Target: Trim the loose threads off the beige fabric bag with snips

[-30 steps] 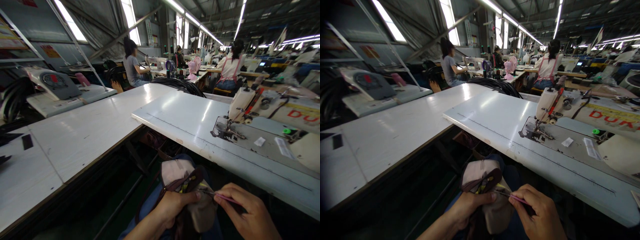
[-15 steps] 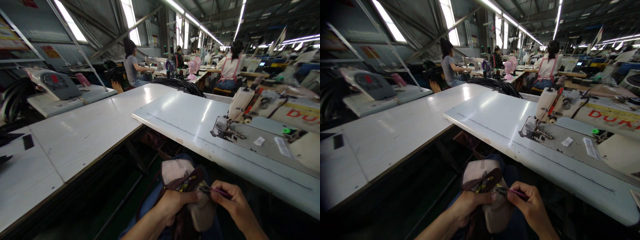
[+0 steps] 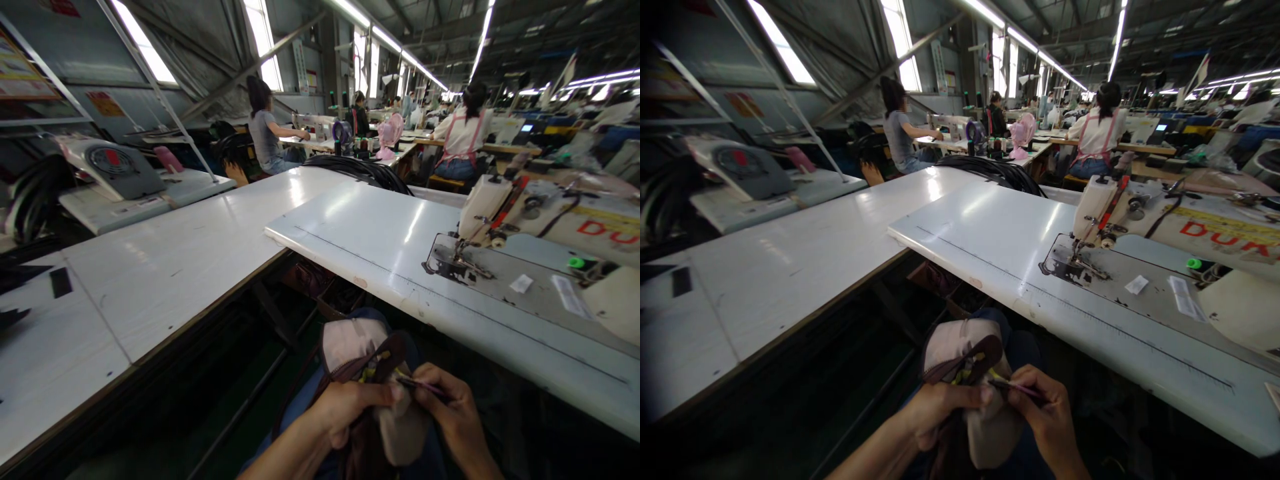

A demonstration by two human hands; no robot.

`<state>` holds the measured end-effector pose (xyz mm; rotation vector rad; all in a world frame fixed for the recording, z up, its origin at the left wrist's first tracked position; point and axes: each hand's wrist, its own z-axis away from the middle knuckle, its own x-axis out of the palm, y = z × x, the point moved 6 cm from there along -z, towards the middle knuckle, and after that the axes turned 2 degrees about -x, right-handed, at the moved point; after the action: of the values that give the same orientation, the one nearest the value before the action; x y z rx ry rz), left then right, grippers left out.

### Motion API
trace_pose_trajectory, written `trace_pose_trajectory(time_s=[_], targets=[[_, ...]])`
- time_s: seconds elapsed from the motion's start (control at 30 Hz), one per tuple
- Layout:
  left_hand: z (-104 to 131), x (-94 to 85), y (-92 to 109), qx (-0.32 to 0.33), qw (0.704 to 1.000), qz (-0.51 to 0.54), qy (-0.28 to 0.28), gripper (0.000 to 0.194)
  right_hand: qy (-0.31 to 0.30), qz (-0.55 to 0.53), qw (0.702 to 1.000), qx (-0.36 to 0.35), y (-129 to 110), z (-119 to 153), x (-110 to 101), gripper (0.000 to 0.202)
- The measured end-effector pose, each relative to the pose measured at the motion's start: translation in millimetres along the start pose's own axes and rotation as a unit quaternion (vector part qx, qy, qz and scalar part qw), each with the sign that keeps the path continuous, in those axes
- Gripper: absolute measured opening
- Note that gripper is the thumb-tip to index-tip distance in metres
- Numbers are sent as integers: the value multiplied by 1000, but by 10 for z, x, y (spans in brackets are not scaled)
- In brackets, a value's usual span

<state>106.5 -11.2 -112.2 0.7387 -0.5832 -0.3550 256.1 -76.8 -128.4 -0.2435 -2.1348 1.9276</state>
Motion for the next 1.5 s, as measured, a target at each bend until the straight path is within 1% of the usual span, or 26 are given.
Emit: trace_pose_trajectory(time_s=[0.07,0.13,0.2,0.23,0.3,0.37,0.43,0.5,0.57,0.6,0.67,0.77,0.8,0.83,0.9,1.0,1.07,1.13,1.2,1.27,1.33,1.4,1.5], targets=[[-14,28,-39,-16,999,27,-30,36,-12,-59,998,27,104,-24,45,15],[-29,67,-86,-37,996,50,-60,34,-20,-110,993,42,158,-35,91,19],[-40,112,-115,-48,994,57,-85,32,-23,-131,990,35,137,-32,139,23],[-45,129,-112,-43,993,58,-89,32,-20,-121,992,24,102,-26,156,23],[-42,163,-81,-21,993,67,-91,35,16,-83,996,-4,11,-2,150,23],[-21,189,-43,-4,993,85,-83,40,87,-64,994,0,-42,42,76,21],[7,185,-41,-18,995,82,-53,41,152,-66,986,32,-53,96,-32,22],[34,152,-59,-35,998,48,-10,41,165,-42,984,44,-101,121,-124,27],[51,117,-78,-42,999,22,21,41,151,7,988,24,-203,111,-199,28],[54,108,-76,-34,999,21,25,42,135,33,990,17,-254,95,-217,27],[52,100,-81,-19,999,33,27,45,73,79,994,34,-312,48,-187,26],[48,99,-92,-12,999,46,22,46,-46,136,987,77,-328,-14,-34,24],[46,107,-88,-8,999,51,14,45,-63,158,982,77,-337,-32,4,27],[45,112,-75,2,998,56,7,44,-64,178,980,68,-351,-49,29,31],[38,117,-40,18,998,59,-7,42,-41,198,978,43,-369,-72,51,36],[17,98,19,30,999,40,-20,43,12,182,983,29,-332,-77,58,33],[10,100,81,50,997,31,-39,45,49,172,984,24,-299,-78,57,32],[14,116,128,61,996,35,-58,45,72,155,985,19,-286,-90,66,33],[28,139,142,53,995,49,-69,45,68,130,989,25,-290,-114,85,34],[45,152,124,32,996,56,-64,45,41,124,991,37,-322,-140,104,35],[62,146,112,24,997,52,-49,45,7,138,989,45,-380,-152,103,32],[70,111,83,8,998,49,-27,45,-9,161,986,32,-464,-138,63,25],[65,37,35,-19,998,56,6,43,16,228,973,-21,-599,-53,-57,20]])
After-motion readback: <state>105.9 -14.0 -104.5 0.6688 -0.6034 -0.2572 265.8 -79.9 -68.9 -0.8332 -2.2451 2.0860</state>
